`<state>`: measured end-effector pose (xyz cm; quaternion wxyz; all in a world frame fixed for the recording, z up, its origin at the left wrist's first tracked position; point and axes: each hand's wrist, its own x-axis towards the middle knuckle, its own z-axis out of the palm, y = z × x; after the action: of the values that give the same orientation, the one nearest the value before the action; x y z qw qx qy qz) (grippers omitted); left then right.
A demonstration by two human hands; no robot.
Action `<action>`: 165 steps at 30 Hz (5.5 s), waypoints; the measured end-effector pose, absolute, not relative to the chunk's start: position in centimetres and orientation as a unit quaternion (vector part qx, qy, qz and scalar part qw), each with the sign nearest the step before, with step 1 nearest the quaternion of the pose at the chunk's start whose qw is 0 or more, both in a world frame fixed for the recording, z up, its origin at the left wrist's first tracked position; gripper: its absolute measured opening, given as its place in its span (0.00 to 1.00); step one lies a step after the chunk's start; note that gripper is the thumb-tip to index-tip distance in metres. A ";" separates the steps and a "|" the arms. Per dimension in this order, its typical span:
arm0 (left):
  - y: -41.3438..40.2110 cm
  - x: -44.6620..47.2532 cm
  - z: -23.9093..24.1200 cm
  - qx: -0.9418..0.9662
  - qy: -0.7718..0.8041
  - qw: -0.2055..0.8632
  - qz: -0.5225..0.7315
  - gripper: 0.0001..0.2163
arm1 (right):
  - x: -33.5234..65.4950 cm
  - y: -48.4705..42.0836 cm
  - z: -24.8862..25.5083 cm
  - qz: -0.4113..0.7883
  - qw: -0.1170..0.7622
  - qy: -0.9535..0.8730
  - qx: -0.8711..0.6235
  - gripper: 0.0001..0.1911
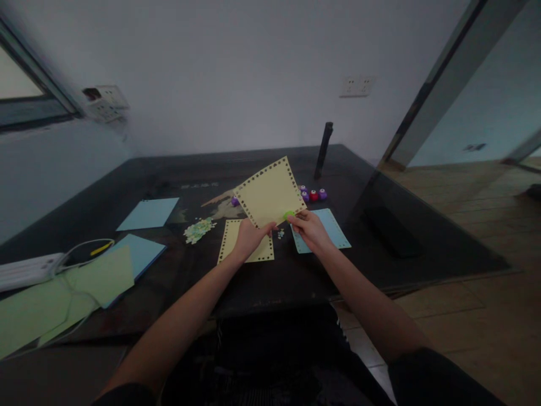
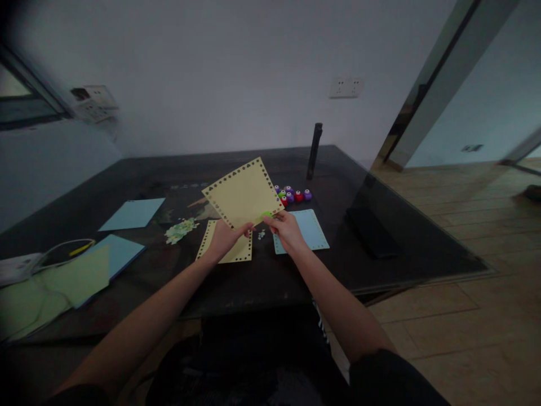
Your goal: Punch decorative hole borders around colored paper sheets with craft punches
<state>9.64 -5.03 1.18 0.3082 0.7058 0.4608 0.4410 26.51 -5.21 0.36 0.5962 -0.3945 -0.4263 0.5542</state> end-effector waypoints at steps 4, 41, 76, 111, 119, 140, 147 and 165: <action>-5.1 9.7 0.9 0.693 0.453 0.327 0.457 0.07 | 26.7 -5.0 0.2 0.562 0.589 -0.426 -0.395 0.17; -4.8 9.4 1.0 0.669 0.452 0.335 0.485 0.15 | 26.3 -5.6 0.7 0.602 0.561 -0.408 -0.395 0.21; -4.6 8.9 1.9 0.660 0.472 0.311 0.495 0.14 | 27.1 -5.0 -0.5 0.311 0.443 -0.671 -0.507 0.18; -3.4 8.4 0.6 0.646 0.491 0.336 0.478 0.10 | 35.4 2.6 4.7 0.281 0.605 -0.556 -0.496 0.20; -3.4 8.5 -0.2 0.615 0.473 0.420 0.471 0.15 | 38.4 10.7 2.3 0.053 0.301 -0.616 -0.726 0.18; -3.7 9.0 -0.5 0.596 0.456 0.453 0.481 0.18 | 36.7 7.0 2.4 0.061 0.370 -0.669 -0.642 0.13; -4.2 9.3 -0.6 0.616 0.439 0.481 0.443 0.18 | 33.6 -0.3 2.6 0.436 0.442 -0.615 -0.487 0.12; -4.5 10.7 2.2 0.652 0.460 0.418 0.435 0.11 | 36.0 -3.0 2.0 0.433 0.491 -0.536 -0.533 0.16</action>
<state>10.72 -4.51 2.19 0.4181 0.6519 0.4598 0.4346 36.04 -3.03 2.01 0.4911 -0.5330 -0.5362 0.4328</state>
